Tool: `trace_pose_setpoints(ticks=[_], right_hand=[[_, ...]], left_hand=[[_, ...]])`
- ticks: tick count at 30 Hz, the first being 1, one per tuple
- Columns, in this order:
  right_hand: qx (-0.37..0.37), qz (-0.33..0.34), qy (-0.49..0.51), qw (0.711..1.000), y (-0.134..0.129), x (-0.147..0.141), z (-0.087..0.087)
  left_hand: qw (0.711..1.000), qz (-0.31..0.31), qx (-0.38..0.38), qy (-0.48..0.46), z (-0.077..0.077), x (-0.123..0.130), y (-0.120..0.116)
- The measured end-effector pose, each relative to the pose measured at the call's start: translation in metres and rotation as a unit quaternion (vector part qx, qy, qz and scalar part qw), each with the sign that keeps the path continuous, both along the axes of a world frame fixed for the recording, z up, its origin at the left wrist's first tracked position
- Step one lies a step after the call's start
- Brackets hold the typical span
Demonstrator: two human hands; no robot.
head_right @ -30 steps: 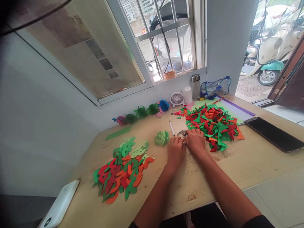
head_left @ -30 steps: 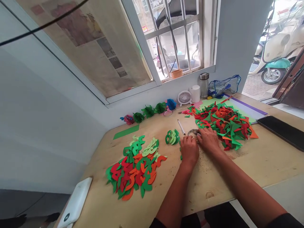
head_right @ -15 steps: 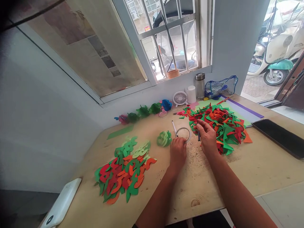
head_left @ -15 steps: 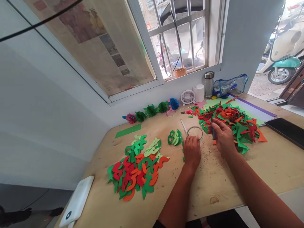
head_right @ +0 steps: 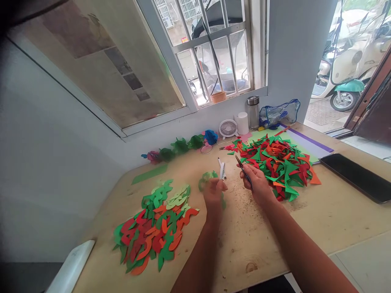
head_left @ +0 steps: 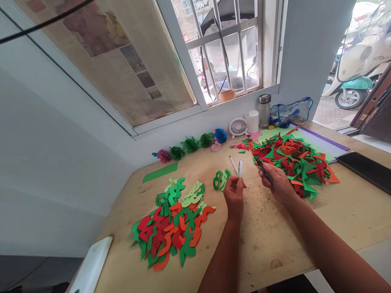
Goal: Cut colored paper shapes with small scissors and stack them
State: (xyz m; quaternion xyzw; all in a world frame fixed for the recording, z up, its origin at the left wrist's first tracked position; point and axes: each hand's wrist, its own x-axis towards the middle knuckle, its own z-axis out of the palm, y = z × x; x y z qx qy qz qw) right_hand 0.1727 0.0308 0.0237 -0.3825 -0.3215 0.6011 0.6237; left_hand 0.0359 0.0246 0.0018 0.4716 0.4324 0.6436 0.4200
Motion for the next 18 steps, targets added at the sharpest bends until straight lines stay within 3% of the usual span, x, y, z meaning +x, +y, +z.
trace_pose_setpoints(ticks=[4,8,13,18], right_hand=[[0.01,0.026,-0.052,0.998,-0.0013,-0.0034,-0.0026],[0.025,-0.003,-0.082,0.996,-0.0006,-0.0037,-0.0066],[0.033,-0.025,-0.1,0.994,-0.0001,-0.0027,-0.0074],[0.027,-0.018,-0.109,0.994,0.0002,-0.0027,-0.0073]], left_hand=[[1.0,-0.005,0.006,0.003,0.0003,-0.0013,-0.0002],[0.999,-0.018,0.014,0.033,-0.0031,-0.0028,-0.0004],[0.99,-0.042,0.039,0.126,-0.0033,-0.0033,-0.0054],[0.976,-0.029,0.078,0.2,-0.0025,-0.0025,-0.0076]])
